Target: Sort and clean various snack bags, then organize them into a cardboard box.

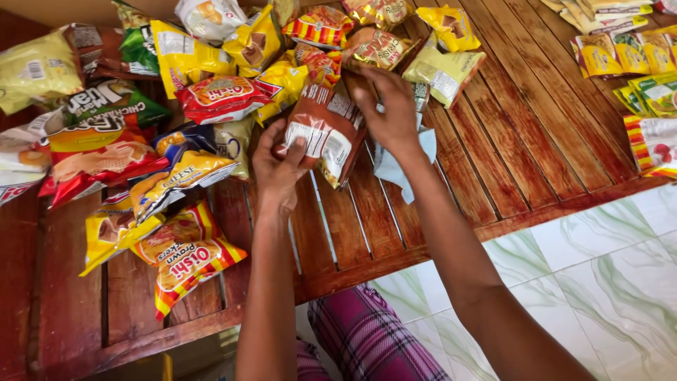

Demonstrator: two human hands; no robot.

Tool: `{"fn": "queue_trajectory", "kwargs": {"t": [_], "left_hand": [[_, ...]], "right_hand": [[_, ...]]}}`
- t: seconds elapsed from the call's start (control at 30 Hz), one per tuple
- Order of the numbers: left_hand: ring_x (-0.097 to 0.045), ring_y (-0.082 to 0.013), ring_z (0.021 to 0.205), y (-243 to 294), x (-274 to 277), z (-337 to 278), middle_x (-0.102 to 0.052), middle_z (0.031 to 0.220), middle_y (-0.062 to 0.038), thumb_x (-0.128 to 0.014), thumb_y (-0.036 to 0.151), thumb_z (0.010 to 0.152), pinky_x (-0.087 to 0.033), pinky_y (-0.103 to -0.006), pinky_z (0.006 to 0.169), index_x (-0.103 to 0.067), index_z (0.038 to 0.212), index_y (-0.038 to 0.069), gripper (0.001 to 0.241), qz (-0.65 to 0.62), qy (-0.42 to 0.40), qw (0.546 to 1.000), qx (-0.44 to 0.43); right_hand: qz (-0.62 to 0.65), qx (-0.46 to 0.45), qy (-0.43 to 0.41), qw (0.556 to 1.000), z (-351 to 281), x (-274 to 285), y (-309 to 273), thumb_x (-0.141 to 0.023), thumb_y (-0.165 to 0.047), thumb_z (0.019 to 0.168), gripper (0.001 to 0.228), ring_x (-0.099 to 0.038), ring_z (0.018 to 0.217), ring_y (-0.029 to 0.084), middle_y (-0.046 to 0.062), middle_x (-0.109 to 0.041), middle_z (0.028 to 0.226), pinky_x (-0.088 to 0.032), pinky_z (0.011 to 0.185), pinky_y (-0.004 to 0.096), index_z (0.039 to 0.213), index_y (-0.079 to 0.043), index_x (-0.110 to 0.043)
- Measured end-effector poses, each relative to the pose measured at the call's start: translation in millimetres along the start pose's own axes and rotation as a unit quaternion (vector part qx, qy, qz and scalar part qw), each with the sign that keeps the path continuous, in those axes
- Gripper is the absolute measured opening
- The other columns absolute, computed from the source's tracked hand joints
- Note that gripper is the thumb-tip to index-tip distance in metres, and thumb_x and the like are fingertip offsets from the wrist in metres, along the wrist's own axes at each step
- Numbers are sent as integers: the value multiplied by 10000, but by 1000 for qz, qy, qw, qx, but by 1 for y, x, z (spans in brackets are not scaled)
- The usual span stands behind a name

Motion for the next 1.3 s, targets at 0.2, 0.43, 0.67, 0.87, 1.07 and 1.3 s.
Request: {"fn": "queue_trajectory", "kwargs": {"t": [0.2, 0.43, 0.67, 0.87, 1.07, 1.3], "left_hand": [[-707, -183, 880, -26, 38, -2, -658, 1109, -99, -656, 196, 1000, -681, -382, 704, -537, 1403, 35, 451, 41, 45, 998, 30], [-686, -160, 897, -10, 58, -9, -743, 1111, -84, -597, 235, 1055, -608, -313, 692, -644, 1385, 63, 376, 246, 48, 968, 18], [-684, -160, 780, -22, 57, -15, -691, 957, -82, -741, 200, 940, -652, -337, 646, -644, 1199, -51, 373, 204, 44, 976, 66], [-702, -159, 759, -20, 67, -15, -713, 910, -82, -675, 139, 919, -665, -341, 633, -686, 1081, -66, 261, 245, 37, 968, 39], [-713, -182, 765, -3, 57, -25, -690, 883, -112, -691, 182, 954, -650, -359, 597, -597, 1032, -42, 255, 252, 51, 964, 66], [-683, -172, 759, -7, 59, -17, -675, 902, -104, -700, 199, 944, -666, -362, 609, -606, 1012, -22, 250, 255, 22, 964, 74]], "right_hand": [[-138, -76, -117, 981, -34, 23, 23, -758, -402, 967, 461, -545, 1247, 367, 147, -658, 1313, -424, 1074, 511, 1310, -101, -689], [-171, -10, -166, 971, -58, 10, 50, -760, -153, 906, 275, -661, 1100, 234, 79, -719, 1256, -407, 1166, 508, 1177, -190, -783], [-7, 31, -108, 994, -35, 26, -76, -723, -108, 936, 307, -591, 1195, 298, 79, -683, 1255, -468, 1056, 463, 1237, -165, -742], [-86, 138, -179, 970, -78, -84, -123, -630, -473, 960, 510, -256, 1492, 420, 145, -446, 1550, -172, 1158, 745, 1400, -214, -642], [-107, 54, -190, 975, -68, -104, -83, -493, -445, 1058, 457, -241, 1559, 337, 49, -432, 1632, -151, 1219, 679, 1470, -264, -578], [-36, -26, -171, 984, -52, -106, -41, -376, -366, 1115, 474, -238, 1526, 403, 111, -407, 1625, -191, 1227, 561, 1500, -143, -541]]}}
Point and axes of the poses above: each hand's wrist, its own z-axis towards the middle knuckle, its own x-axis out of the back of the hand, y = z × x, the point moved 9 cm from there along z, towards the middle knuckle
